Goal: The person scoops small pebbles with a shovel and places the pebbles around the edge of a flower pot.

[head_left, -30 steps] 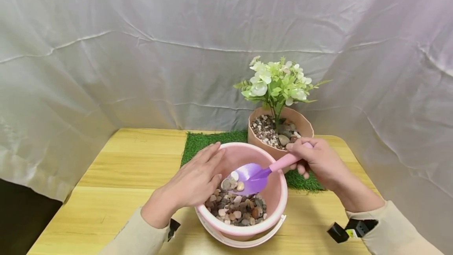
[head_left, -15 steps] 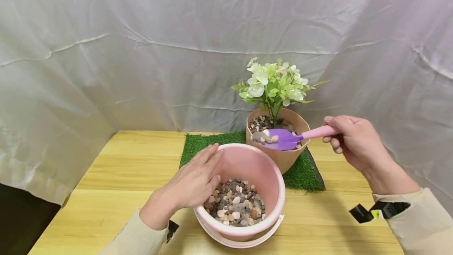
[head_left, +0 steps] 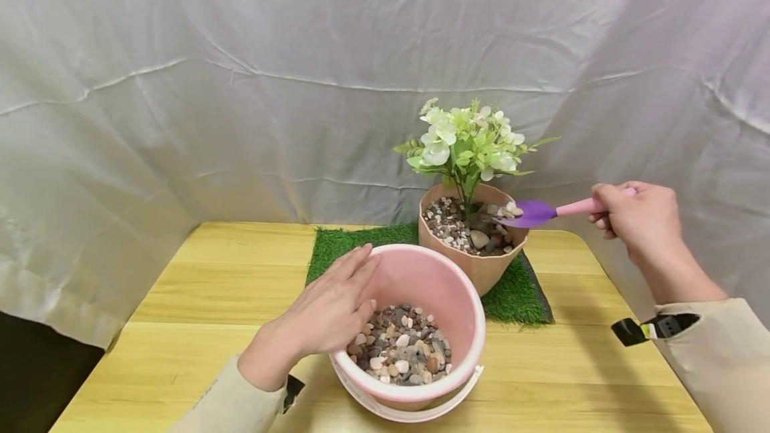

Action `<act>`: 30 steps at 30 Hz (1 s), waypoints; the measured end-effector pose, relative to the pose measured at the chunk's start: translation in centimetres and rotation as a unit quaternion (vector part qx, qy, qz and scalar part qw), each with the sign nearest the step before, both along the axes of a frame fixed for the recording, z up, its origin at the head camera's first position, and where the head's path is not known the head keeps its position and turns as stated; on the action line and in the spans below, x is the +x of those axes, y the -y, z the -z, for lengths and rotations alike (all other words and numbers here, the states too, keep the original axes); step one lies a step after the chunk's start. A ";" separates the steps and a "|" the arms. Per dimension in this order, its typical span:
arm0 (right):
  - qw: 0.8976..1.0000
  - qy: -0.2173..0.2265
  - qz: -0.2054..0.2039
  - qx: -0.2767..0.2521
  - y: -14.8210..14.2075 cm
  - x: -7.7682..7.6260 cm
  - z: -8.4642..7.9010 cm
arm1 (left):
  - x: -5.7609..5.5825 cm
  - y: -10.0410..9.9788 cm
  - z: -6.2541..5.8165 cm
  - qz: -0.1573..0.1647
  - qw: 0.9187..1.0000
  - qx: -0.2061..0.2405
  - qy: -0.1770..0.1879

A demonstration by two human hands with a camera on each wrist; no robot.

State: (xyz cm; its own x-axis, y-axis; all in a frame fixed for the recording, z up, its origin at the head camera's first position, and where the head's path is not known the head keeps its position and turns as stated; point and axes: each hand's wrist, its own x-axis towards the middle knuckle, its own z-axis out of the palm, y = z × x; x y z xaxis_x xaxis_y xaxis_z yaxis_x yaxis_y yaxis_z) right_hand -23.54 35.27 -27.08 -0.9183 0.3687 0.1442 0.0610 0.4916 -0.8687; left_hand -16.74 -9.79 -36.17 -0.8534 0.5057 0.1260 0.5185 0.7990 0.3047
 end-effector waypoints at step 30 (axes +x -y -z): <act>0.975 -0.059 -0.004 0.214 5.4 3.1 -1.5 | 0.2 -0.1 -0.1 -0.004 1.000 0.009 0.008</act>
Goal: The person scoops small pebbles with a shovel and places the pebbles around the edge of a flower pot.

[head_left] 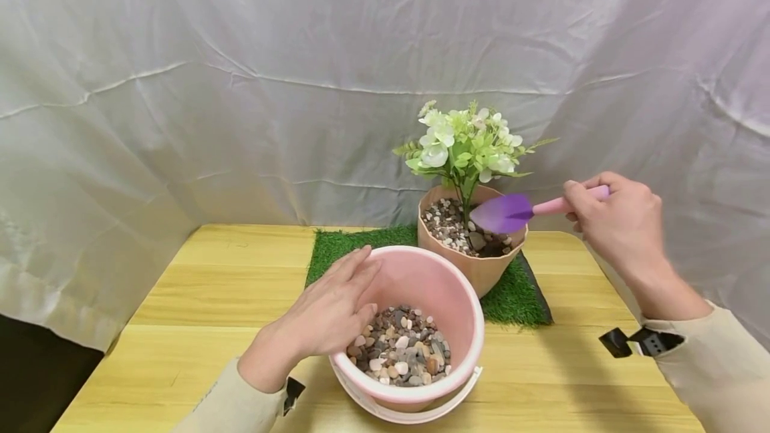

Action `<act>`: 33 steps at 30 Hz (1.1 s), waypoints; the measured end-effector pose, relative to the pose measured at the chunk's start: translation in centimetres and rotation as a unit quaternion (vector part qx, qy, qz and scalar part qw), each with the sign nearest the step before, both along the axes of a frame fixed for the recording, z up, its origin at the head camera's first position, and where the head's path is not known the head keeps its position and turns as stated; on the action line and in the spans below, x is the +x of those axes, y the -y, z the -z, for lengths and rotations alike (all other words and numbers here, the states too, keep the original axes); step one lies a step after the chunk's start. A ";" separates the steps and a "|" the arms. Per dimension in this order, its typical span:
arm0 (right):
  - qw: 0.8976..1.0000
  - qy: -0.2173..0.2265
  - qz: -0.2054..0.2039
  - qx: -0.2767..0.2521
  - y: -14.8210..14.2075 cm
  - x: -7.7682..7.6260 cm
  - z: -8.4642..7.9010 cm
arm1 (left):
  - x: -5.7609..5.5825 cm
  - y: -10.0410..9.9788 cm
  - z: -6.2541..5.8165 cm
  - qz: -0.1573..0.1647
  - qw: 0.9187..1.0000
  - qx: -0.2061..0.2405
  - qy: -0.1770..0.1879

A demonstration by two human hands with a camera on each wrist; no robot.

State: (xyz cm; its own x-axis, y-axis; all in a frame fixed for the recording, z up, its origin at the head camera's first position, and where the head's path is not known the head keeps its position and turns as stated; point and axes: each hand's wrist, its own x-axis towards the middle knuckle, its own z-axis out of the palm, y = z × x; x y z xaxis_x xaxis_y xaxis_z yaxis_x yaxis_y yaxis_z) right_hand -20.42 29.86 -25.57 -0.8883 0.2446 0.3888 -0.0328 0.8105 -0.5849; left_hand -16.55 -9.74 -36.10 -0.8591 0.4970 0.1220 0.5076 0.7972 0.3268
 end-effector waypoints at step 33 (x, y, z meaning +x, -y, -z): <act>0.911 -0.112 -0.313 0.245 14.4 3.0 8.7 | -0.2 0.1 0.1 -0.005 1.000 0.009 0.007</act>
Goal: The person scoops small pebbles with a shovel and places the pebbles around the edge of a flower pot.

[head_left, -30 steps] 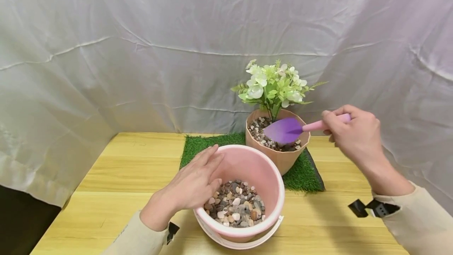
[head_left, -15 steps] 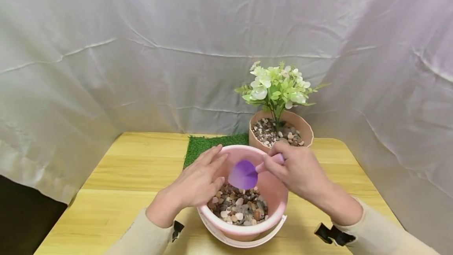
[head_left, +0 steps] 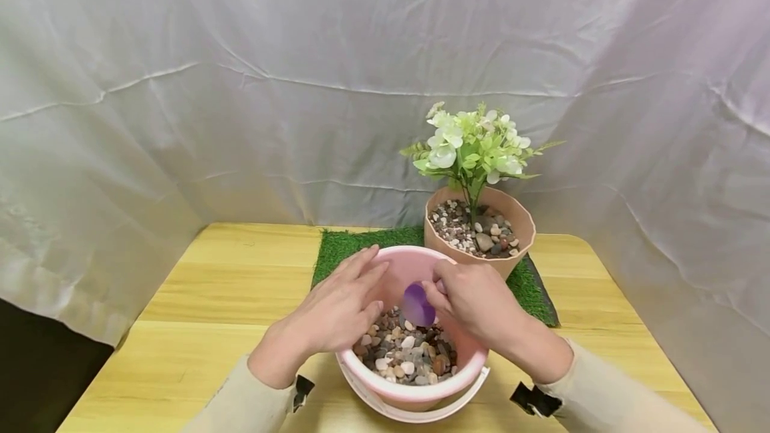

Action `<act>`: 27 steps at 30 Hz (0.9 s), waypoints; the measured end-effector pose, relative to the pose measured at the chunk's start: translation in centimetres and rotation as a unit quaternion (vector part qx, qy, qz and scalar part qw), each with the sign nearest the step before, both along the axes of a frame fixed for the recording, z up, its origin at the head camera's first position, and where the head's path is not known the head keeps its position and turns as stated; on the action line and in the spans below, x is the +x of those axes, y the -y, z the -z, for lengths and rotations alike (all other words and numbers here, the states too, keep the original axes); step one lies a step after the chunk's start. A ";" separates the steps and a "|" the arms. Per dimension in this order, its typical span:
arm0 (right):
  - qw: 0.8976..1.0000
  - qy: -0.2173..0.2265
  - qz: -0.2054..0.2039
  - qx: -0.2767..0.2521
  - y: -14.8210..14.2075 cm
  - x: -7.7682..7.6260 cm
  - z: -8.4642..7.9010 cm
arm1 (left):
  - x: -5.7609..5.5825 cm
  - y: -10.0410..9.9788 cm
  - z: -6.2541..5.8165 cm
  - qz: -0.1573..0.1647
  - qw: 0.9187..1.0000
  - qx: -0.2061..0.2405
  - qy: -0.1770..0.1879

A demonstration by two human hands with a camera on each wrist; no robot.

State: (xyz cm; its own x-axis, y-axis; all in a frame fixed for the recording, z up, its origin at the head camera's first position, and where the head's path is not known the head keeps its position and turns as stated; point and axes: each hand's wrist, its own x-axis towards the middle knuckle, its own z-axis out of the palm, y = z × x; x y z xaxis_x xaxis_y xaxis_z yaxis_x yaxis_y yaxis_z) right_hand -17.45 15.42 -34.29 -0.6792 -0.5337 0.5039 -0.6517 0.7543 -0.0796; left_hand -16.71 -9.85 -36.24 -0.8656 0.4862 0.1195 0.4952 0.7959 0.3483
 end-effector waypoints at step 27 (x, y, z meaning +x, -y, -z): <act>0.976 0.203 -0.048 -0.060 1.1 -0.1 0.4 | -0.3 0.1 0.3 0.005 0.999 0.046 0.003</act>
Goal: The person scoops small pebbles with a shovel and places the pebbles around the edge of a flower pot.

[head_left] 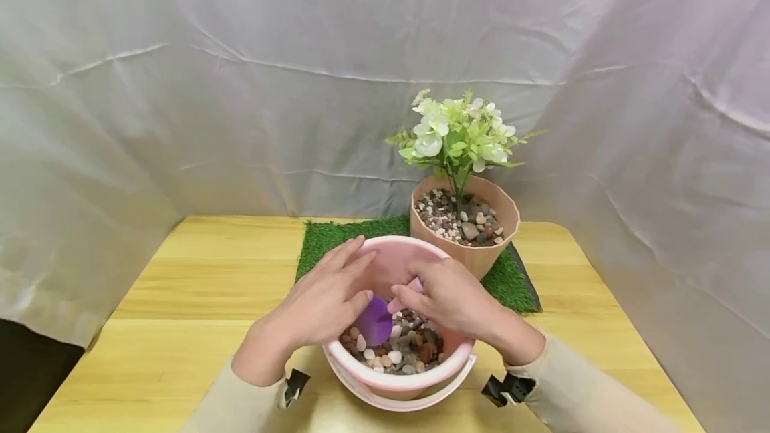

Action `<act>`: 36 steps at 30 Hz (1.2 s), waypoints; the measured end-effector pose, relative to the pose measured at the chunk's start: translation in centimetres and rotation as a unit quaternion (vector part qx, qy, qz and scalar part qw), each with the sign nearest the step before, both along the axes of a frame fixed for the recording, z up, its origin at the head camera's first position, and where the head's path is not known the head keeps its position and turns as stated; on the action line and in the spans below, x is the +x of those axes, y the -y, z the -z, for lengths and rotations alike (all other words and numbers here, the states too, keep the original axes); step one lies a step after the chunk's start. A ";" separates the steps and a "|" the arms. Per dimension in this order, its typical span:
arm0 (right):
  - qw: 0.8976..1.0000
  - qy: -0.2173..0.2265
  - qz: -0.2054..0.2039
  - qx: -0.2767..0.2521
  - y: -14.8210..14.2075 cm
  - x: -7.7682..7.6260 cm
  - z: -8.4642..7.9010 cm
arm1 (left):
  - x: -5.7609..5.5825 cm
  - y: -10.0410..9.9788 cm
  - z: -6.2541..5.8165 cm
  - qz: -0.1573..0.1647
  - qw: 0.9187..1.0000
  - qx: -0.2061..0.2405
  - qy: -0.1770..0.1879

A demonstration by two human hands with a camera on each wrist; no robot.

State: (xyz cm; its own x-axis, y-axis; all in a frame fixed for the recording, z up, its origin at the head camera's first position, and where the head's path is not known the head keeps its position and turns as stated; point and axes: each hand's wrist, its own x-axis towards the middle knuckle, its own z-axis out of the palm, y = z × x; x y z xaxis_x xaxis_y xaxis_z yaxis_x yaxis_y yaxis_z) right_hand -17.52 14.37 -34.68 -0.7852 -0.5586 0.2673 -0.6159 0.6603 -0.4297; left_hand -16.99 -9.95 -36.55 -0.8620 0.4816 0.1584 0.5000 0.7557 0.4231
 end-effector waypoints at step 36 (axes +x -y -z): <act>0.999 0.014 0.036 -0.019 0.1 0.1 0.3 | 0.0 0.0 0.2 -0.007 1.000 0.029 0.006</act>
State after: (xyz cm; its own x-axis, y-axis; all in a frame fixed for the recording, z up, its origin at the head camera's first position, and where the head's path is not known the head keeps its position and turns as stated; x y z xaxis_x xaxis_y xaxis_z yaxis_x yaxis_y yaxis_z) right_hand -17.43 14.27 -34.96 -0.8304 -0.4902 0.2648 -0.5549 0.6849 -0.4722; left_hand -16.94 -9.98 -36.71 -0.8705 0.4600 0.1750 0.4841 0.7360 0.4732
